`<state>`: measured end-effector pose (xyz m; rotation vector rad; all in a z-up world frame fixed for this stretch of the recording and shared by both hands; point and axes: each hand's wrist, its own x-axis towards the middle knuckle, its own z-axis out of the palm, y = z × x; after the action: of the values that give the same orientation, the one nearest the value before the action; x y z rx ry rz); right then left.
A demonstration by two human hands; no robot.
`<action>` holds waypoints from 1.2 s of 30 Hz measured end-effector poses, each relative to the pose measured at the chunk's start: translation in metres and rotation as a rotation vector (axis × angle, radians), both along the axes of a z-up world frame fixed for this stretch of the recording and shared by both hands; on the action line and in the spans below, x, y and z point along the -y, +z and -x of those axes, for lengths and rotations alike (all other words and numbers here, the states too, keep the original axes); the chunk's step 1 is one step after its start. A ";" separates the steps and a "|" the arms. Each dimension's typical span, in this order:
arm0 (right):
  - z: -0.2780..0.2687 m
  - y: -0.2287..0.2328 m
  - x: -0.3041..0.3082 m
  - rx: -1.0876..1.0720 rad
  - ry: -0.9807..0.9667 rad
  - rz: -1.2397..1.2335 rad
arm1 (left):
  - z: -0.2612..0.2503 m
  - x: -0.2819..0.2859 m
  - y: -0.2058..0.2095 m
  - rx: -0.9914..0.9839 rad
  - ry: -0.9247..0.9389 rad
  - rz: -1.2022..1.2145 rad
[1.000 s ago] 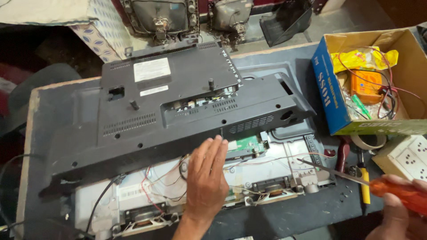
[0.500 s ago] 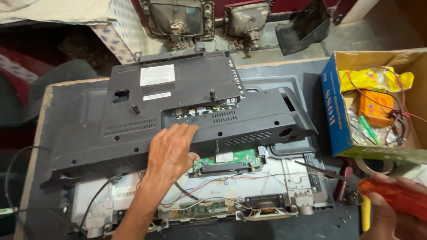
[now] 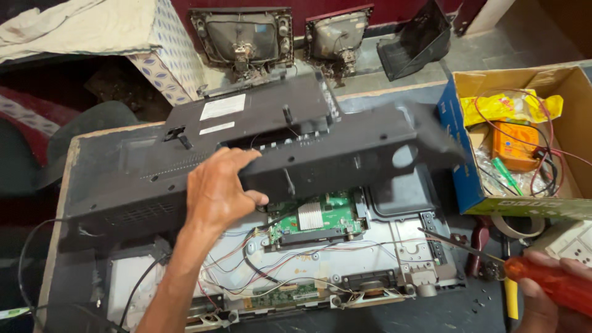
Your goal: The person works on the internal components of a disassembled television set. They connect wires to the circuit board, adjust the back cover, and use a red-handled screwdriver to tighten screws on the chassis. Later, they use a green-handled screwdriver to secure additional screws on the side of the device.
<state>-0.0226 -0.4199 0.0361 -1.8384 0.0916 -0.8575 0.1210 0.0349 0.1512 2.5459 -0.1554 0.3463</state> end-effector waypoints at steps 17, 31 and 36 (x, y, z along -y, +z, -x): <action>0.011 -0.041 0.057 -0.005 0.001 0.064 | -0.009 -0.014 0.038 0.074 0.143 0.023; -0.033 -0.064 0.075 -0.022 0.078 0.090 | -0.017 -0.021 0.014 0.148 0.124 0.019; -0.047 -0.072 0.070 -0.027 0.099 0.076 | -0.023 -0.016 0.003 0.171 0.061 0.014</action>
<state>0.0239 -0.4895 -0.0363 -1.9092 -0.0151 -0.7757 0.1436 0.0513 0.1540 2.5094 -0.1383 0.5870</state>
